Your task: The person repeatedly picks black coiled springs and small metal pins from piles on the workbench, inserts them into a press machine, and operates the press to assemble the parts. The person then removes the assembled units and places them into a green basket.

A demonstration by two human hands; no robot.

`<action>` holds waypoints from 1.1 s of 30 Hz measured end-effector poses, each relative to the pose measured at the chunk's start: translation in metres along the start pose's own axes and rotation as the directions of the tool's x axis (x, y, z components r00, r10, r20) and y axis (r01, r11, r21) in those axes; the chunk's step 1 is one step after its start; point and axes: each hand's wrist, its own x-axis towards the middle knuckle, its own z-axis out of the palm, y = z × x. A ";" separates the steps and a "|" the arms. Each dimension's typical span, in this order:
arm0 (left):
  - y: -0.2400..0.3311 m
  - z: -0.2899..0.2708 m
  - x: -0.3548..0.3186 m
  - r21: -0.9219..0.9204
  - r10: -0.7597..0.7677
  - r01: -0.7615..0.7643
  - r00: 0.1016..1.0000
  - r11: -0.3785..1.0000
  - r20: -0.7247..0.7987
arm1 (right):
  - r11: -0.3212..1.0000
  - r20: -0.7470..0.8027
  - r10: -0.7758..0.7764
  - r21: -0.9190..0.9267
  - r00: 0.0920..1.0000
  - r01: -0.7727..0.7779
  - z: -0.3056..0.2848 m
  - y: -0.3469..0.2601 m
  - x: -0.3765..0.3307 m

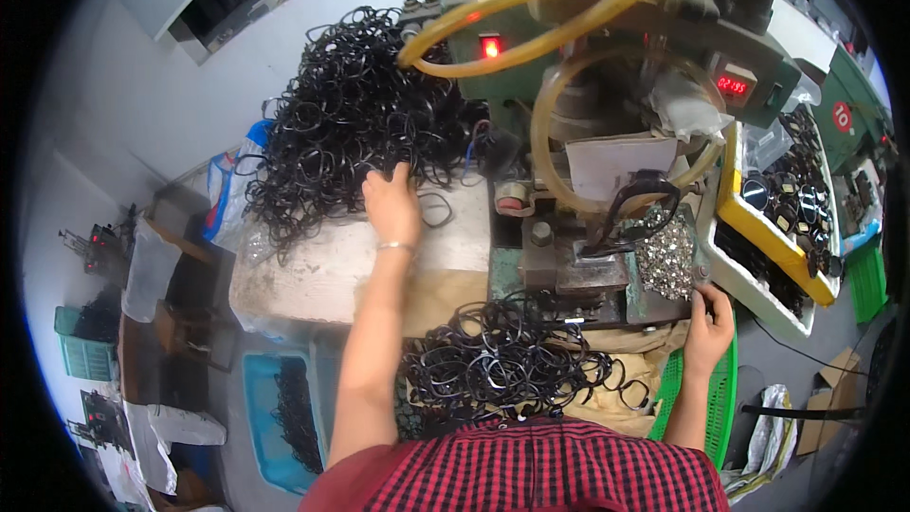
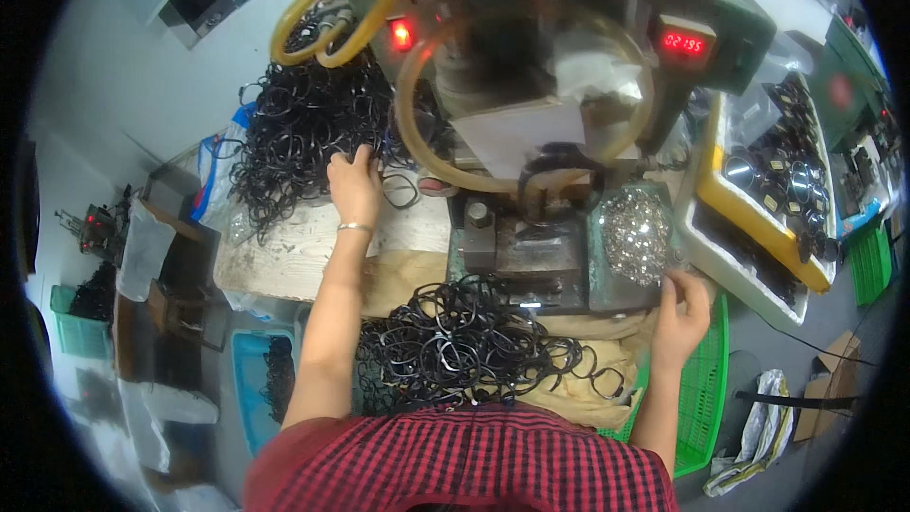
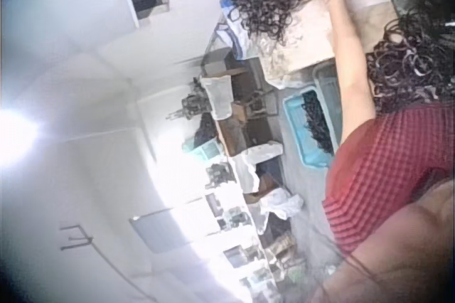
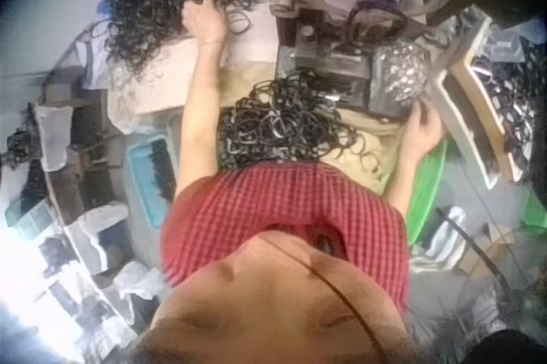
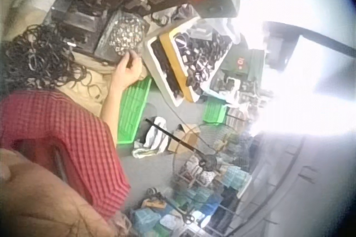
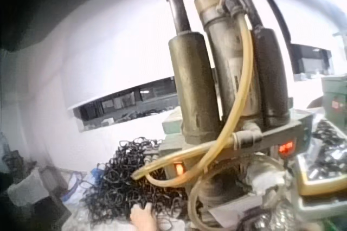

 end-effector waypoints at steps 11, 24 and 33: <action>-0.006 -0.031 -0.019 -0.462 -0.150 0.199 0.979 0.864 0.141 | 0.908 0.204 -0.401 0.215 0.893 0.358 0.047 -0.107 0.033; 0.041 -0.070 -0.045 -0.945 -0.100 0.248 0.968 0.215 0.231 | 0.616 0.402 0.094 0.695 0.911 -0.370 0.085 -0.116 0.023; 0.115 -0.192 -0.059 -0.985 0.017 0.048 0.999 0.167 0.051 | 0.652 0.396 0.030 0.688 0.918 -0.318 0.061 -0.149 0.006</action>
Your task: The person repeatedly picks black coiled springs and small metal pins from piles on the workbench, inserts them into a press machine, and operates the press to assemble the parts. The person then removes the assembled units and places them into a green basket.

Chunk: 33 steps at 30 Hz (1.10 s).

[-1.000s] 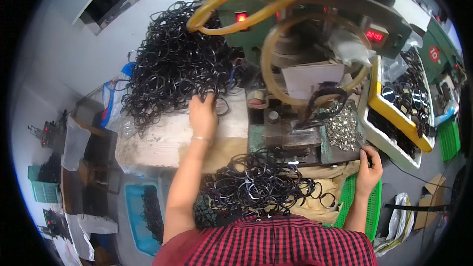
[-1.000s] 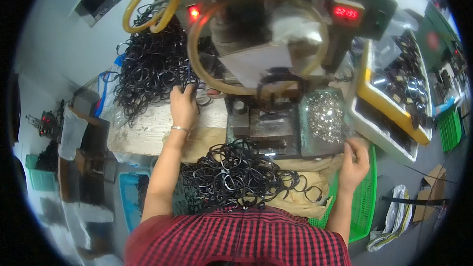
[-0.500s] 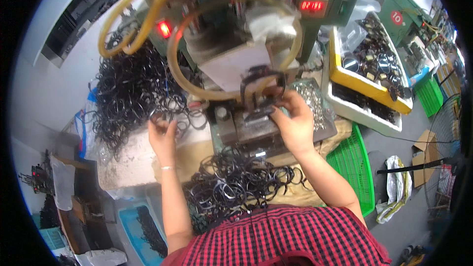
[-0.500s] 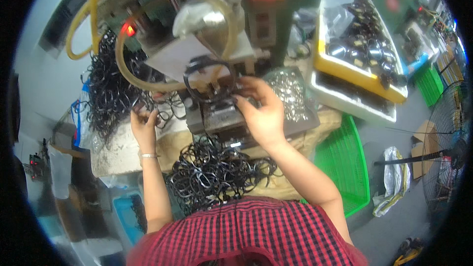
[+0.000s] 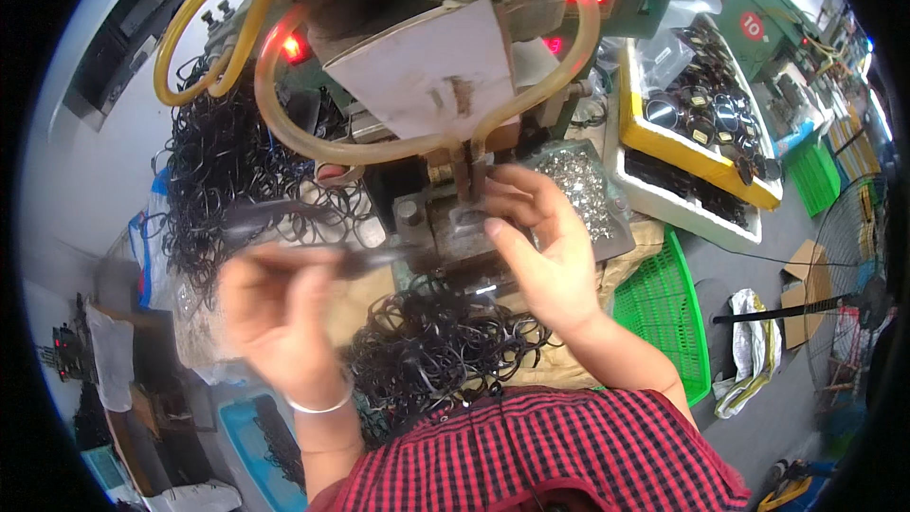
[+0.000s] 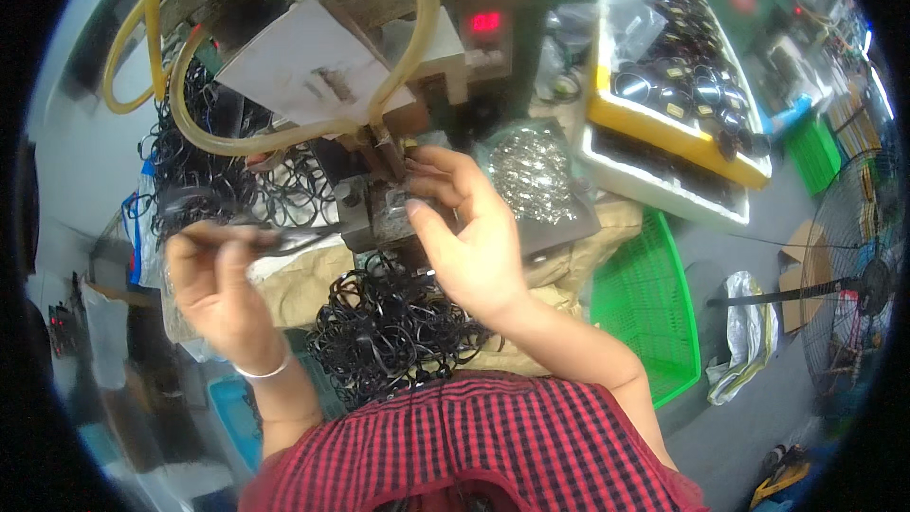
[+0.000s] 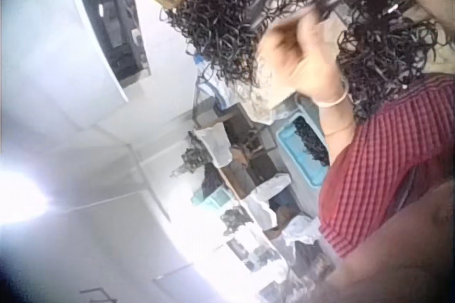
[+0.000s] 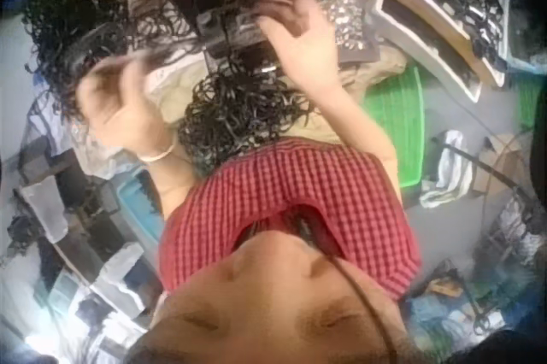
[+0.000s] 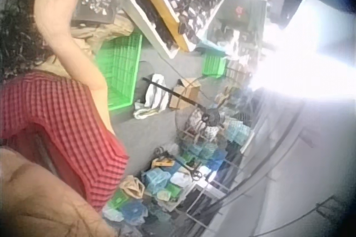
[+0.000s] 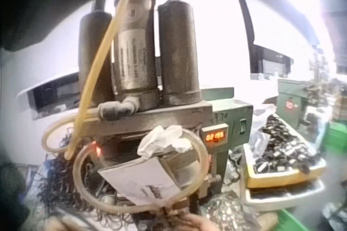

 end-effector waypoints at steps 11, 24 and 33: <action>-0.016 0.063 0.011 0.158 -0.052 -0.001 0.940 0.987 0.336 | 0.214 0.043 -0.287 -0.971 0.957 0.108 -0.129 0.083 0.028; -0.019 0.035 -0.011 0.198 0.049 -0.121 0.942 0.973 0.332 | 0.106 0.360 -0.425 -0.892 0.831 0.440 -0.117 0.078 0.062; -0.026 -0.100 0.042 0.806 0.427 -0.235 0.904 0.543 -0.025 | 0.625 -0.144 -0.292 -0.777 0.945 0.075 -0.114 0.056 0.027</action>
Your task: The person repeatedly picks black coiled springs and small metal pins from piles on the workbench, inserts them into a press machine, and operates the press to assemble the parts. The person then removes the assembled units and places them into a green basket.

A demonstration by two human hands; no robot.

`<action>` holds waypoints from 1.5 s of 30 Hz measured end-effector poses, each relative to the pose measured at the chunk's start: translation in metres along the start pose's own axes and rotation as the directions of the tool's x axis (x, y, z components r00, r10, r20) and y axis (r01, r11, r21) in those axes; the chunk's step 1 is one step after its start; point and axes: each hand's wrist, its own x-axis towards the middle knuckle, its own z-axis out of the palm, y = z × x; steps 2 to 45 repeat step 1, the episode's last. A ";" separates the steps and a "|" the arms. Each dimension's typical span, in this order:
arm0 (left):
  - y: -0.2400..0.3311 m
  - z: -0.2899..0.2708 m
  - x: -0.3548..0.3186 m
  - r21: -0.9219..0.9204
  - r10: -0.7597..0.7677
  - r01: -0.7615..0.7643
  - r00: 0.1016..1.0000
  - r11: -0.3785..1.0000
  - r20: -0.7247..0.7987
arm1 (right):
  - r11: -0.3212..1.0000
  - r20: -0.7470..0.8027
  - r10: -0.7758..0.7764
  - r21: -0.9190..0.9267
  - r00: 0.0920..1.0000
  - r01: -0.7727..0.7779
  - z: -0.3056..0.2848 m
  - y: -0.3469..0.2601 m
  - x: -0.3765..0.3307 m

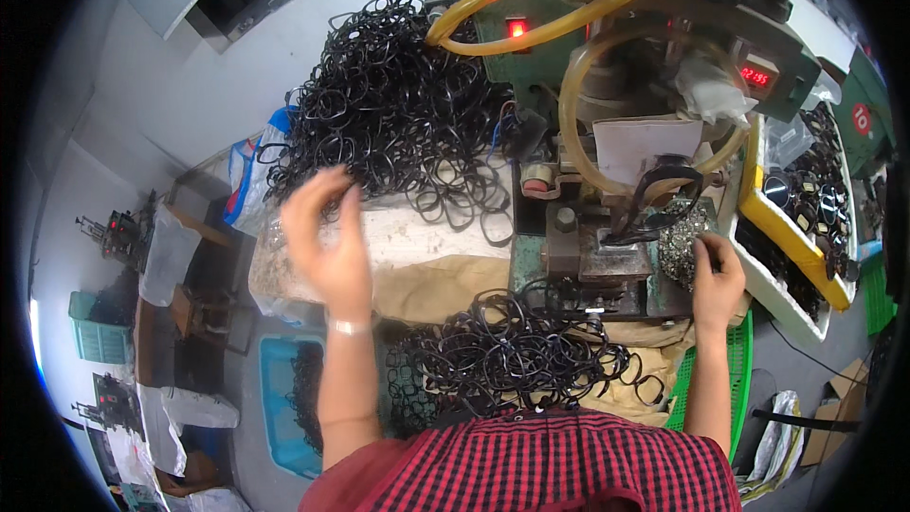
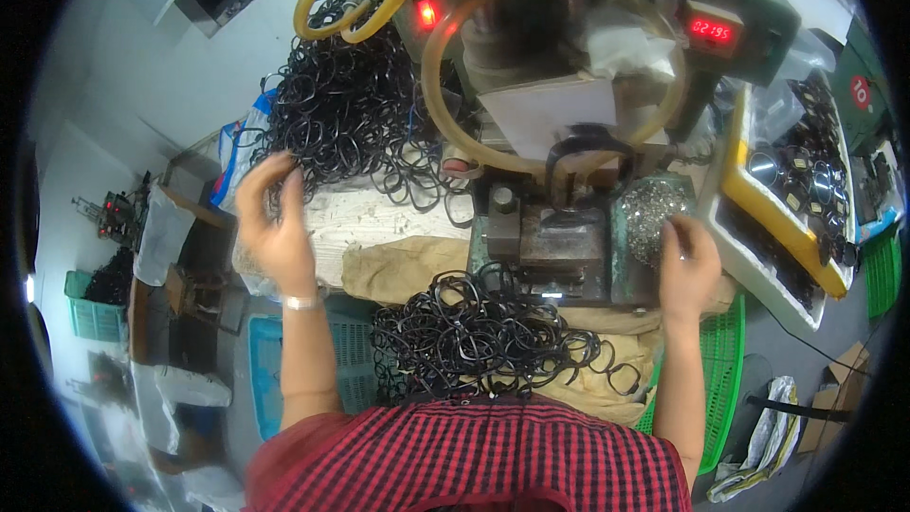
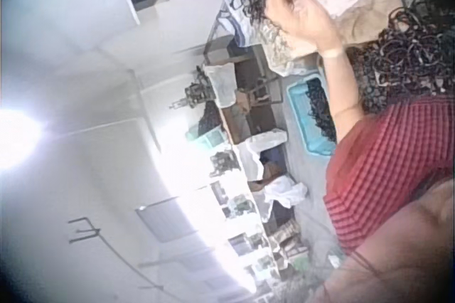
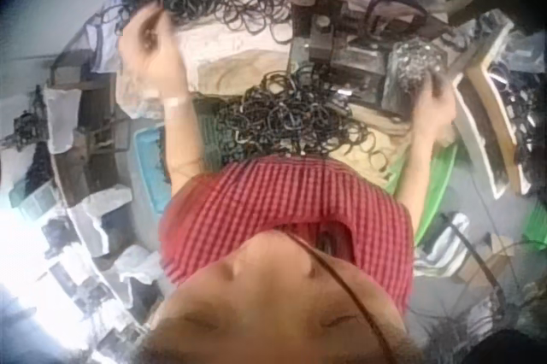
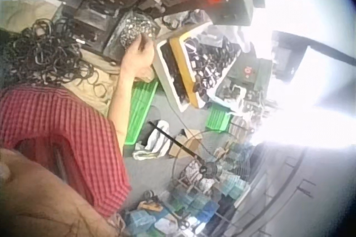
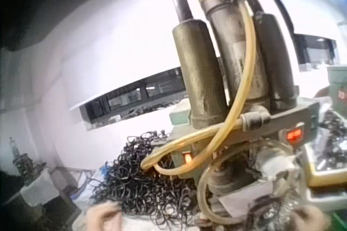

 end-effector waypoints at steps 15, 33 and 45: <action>-0.015 0.010 0.008 0.081 0.041 -0.054 0.987 0.995 0.158 | 1.000 -0.002 -0.006 0.000 1.000 0.006 0.000 -0.002 0.000; -0.015 0.010 0.008 0.081 0.041 -0.054 0.987 0.995 0.158 | 1.000 -0.002 -0.006 0.000 1.000 0.006 0.000 -0.002 0.000; -0.015 0.010 0.008 0.081 0.041 -0.054 0.987 0.995 0.158 | 1.000 -0.002 -0.006 0.000 1.000 0.006 0.000 -0.002 0.000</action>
